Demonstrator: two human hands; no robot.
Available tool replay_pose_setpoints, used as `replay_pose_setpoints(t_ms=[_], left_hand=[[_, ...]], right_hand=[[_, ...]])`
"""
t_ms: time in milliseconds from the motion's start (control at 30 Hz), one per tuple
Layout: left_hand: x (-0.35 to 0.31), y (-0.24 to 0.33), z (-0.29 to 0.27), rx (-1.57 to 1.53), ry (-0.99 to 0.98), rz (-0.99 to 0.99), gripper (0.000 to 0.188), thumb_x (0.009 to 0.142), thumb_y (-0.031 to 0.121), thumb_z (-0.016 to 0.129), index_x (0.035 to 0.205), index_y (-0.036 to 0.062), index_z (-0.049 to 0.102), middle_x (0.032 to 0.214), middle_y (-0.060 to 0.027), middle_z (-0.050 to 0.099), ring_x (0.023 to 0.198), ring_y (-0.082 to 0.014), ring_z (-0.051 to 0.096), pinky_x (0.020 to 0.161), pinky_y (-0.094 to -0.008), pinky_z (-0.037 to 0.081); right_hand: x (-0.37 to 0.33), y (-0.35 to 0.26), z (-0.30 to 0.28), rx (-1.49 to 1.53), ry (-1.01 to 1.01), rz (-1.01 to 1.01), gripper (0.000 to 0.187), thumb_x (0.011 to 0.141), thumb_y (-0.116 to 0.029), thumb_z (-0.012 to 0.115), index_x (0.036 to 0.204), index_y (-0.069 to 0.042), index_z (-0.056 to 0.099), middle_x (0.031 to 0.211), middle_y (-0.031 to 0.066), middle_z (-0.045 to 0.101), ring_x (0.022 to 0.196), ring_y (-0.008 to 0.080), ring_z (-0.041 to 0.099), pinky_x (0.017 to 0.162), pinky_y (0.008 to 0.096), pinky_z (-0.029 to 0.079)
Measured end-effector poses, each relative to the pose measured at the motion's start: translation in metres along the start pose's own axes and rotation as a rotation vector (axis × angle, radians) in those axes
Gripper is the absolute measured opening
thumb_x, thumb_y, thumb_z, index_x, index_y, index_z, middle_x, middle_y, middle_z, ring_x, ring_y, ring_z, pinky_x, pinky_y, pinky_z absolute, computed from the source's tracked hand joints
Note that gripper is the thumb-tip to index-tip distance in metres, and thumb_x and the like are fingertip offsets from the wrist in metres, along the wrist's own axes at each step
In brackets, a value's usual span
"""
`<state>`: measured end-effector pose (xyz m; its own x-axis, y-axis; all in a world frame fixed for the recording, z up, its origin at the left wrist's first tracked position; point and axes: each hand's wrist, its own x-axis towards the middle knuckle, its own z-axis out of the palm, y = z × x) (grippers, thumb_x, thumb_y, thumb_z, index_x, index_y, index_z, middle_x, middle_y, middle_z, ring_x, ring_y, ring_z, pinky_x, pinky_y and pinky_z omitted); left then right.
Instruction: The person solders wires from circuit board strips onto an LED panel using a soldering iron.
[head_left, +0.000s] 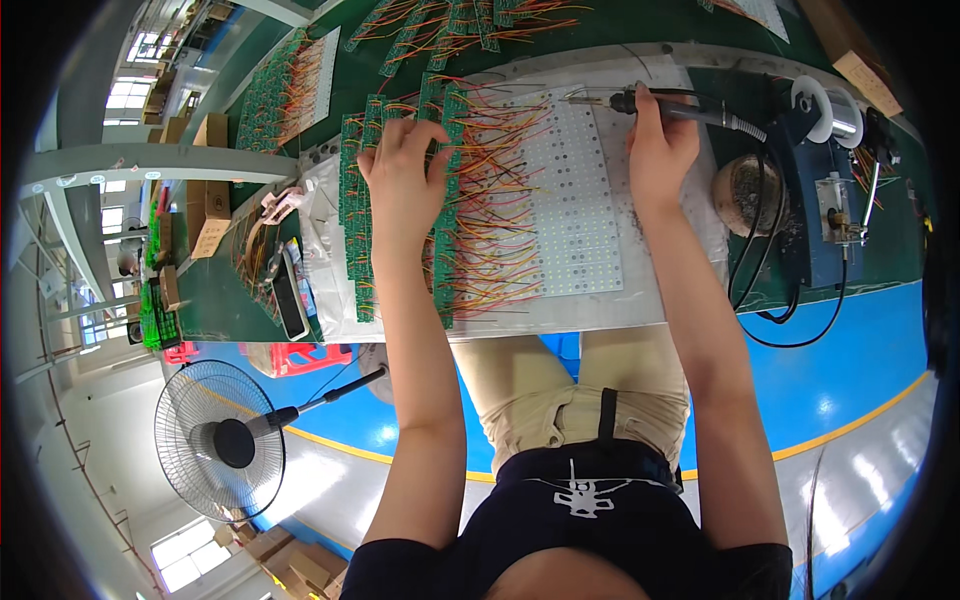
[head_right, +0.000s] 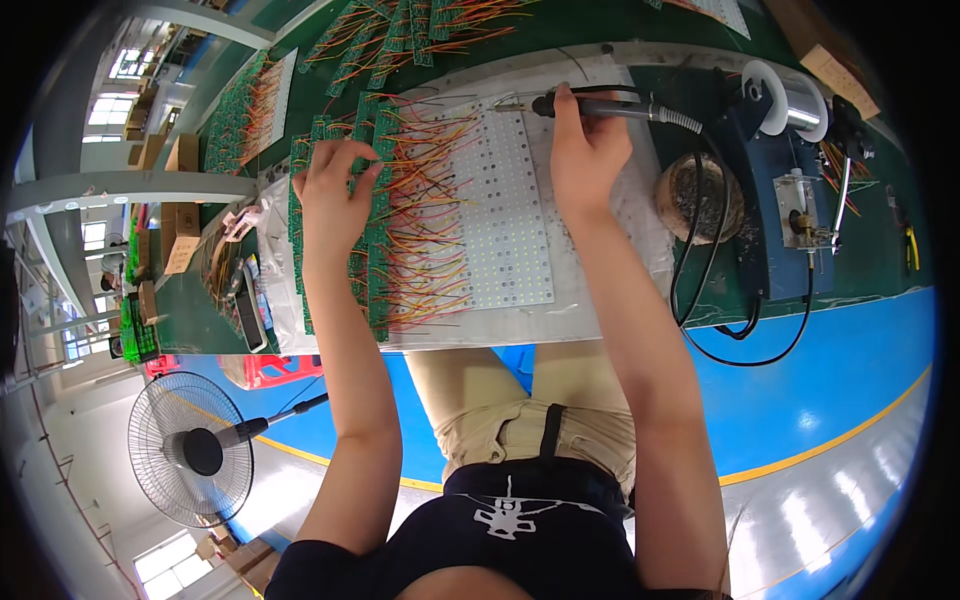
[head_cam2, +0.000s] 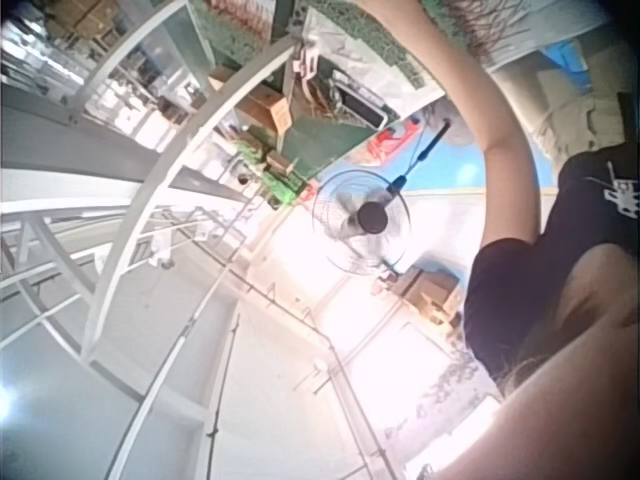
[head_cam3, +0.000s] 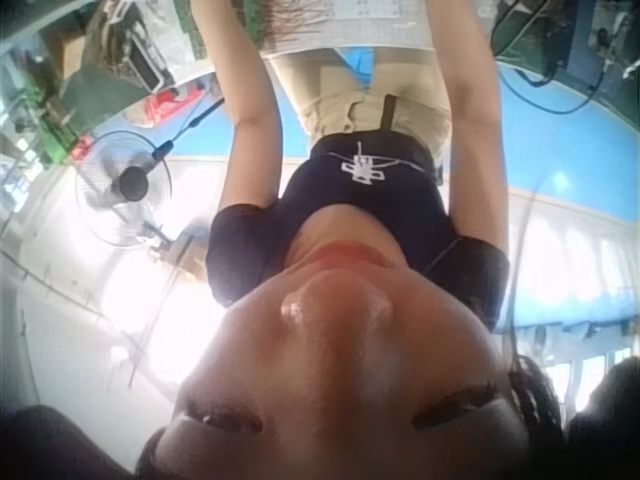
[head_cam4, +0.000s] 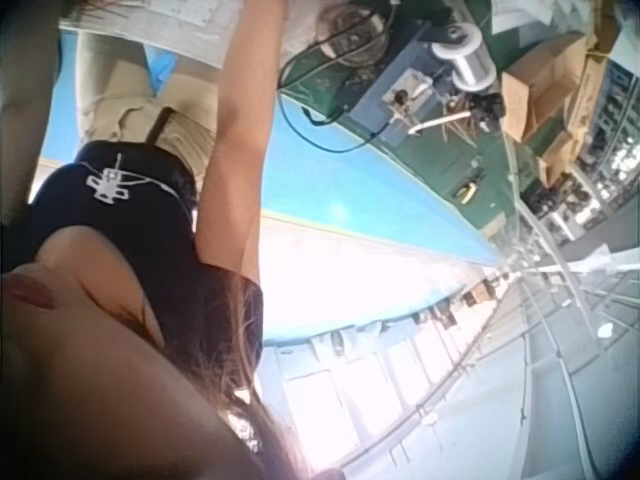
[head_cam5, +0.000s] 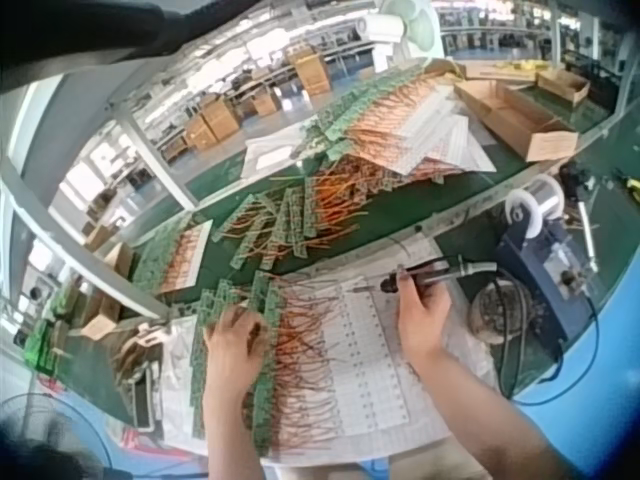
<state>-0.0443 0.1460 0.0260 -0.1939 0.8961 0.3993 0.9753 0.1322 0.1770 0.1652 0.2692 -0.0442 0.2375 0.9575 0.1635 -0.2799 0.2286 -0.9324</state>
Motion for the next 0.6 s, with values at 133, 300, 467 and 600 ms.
replay_pose_setpoints(t_ms=[133,300,467,600], left_hand=[[-0.001,0.001,0.001,0.011,-0.040,0.045,0.017,0.078,0.011,0.070,0.092,0.0160,0.062,0.099,-0.0017,0.055,0.076,-0.0222,0.057,0.084,-0.0392,0.033],[-0.001,0.002,0.005,0.012,-0.066,0.027,0.021,0.074,0.008,0.071,0.090,0.0158,0.060,0.101,-0.0033,0.052,0.086,-0.0250,0.057,0.084,-0.0406,0.033],[0.001,0.004,0.005,0.032,-0.082,0.048,0.021,0.074,0.008,0.071,0.089,0.0148,0.057,0.101,-0.0047,0.050,0.092,-0.0271,0.056,0.083,-0.0412,0.033],[0.003,0.002,0.011,-0.003,-0.115,0.035,0.020,0.076,0.011,0.072,0.089,0.0142,0.056,0.099,-0.0058,0.049,0.093,-0.0280,0.055,0.083,-0.0408,0.034]], right_hand=[[-0.002,-0.005,0.002,0.040,-0.007,0.025,0.015,0.088,-0.015,0.065,0.083,-0.005,0.055,0.061,-0.0013,0.050,0.044,0.0038,0.041,0.039,0.0209,0.032],[-0.002,-0.002,0.002,0.012,-0.007,-0.007,0.016,0.088,-0.015,0.066,0.084,-0.004,0.055,0.061,-0.0011,0.050,0.044,0.0039,0.041,0.039,0.0210,0.032],[-0.002,-0.003,0.002,0.009,-0.002,0.023,0.016,0.088,-0.016,0.066,0.084,-0.004,0.056,0.061,-0.0011,0.050,0.043,0.0039,0.041,0.038,0.0213,0.031],[-0.002,-0.002,0.002,0.026,-0.007,0.016,0.017,0.087,-0.017,0.066,0.084,-0.004,0.056,0.060,-0.0014,0.050,0.043,0.0037,0.040,0.038,0.0213,0.031]])
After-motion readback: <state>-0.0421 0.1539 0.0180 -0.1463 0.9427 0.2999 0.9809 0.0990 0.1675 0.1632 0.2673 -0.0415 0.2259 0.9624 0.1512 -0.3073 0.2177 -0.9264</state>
